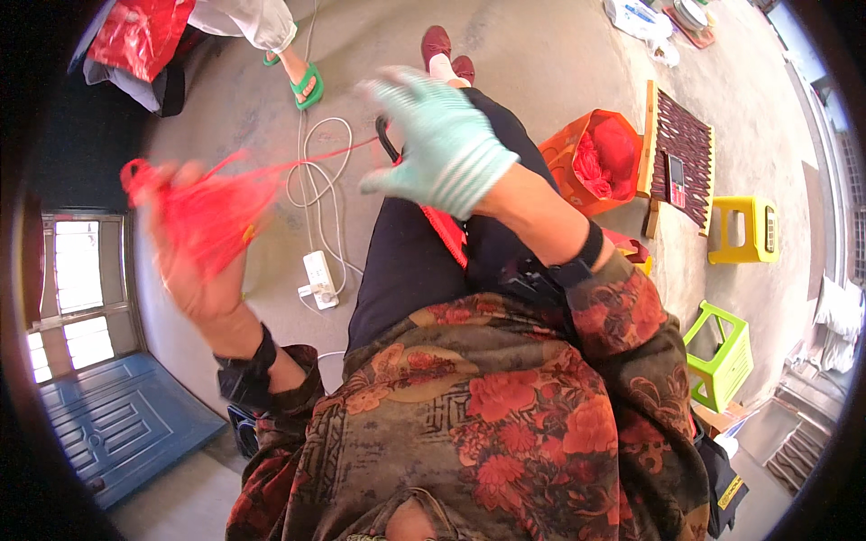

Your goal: The recorder is winding red twine around a red plastic netting shuttle.

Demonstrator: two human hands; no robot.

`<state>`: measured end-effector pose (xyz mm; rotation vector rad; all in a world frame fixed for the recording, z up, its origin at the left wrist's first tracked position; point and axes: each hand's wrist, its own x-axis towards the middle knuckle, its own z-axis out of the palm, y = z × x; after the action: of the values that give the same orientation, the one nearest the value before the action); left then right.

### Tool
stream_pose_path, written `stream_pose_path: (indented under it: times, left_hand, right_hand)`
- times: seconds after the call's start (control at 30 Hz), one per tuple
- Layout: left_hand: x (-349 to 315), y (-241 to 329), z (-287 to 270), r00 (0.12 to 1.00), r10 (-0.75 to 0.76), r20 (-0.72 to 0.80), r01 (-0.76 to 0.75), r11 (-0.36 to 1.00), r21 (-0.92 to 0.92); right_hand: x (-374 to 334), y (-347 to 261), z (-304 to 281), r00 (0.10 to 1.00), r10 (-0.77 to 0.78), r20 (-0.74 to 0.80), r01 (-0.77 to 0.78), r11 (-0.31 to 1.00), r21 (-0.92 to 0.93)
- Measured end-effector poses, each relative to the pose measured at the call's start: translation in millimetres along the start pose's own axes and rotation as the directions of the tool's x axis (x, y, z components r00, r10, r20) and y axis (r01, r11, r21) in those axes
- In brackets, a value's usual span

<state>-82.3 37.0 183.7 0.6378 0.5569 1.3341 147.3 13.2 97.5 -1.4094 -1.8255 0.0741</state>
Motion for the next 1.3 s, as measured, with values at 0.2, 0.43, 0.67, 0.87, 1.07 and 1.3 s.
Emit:
stream_pose_path:
  times: [0.2, 0.43, 0.67, 0.87, 1.07, 1.3]
  left_hand:
    - [-23.5, 78.8, -37.5, 0.946, 0.018, 0.324, -0.08, 0.981, 0.178]
    - [12.4, -21.3, -95.4, 0.981, -0.195, 0.008, 0.147, 0.763, 0.629]
    - [7.9, -133.8, -48.0, 0.97, -0.182, 0.163, -0.097, 0.325, 0.941]
    - [18.6, -131.9, -53.4, 0.967, -0.208, 0.144, -0.062, 0.357, 0.932]
    - [43.1, -78.4, -63.4, 0.982, -0.034, 0.186, -0.087, 0.792, 0.605]
    - [30.6, -121.7, -75.3, 0.879, -0.154, 0.452, -0.475, -0.193, 0.858]
  right_hand:
    - [11.0, -5.6, -20.3, 0.952, -0.105, 0.286, -0.119, 0.736, 0.667]
    - [-59.2, -19.2, -44.9, 0.934, 0.104, 0.343, -0.324, -0.164, 0.932]
    - [-69.4, -58.3, -64.7, 0.726, 0.298, 0.62, -0.588, -0.198, 0.784]
    - [-53.5, -46.7, -83.5, 0.757, 0.346, 0.554, -0.549, -0.123, 0.827]
    - [-13.5, 47.3, -47.1, 0.801, 0.593, -0.085, -0.449, 0.688, 0.57]
    - [-27.8, 31.7, 40.4, 0.789, 0.481, 0.381, -0.564, 0.814, 0.138]
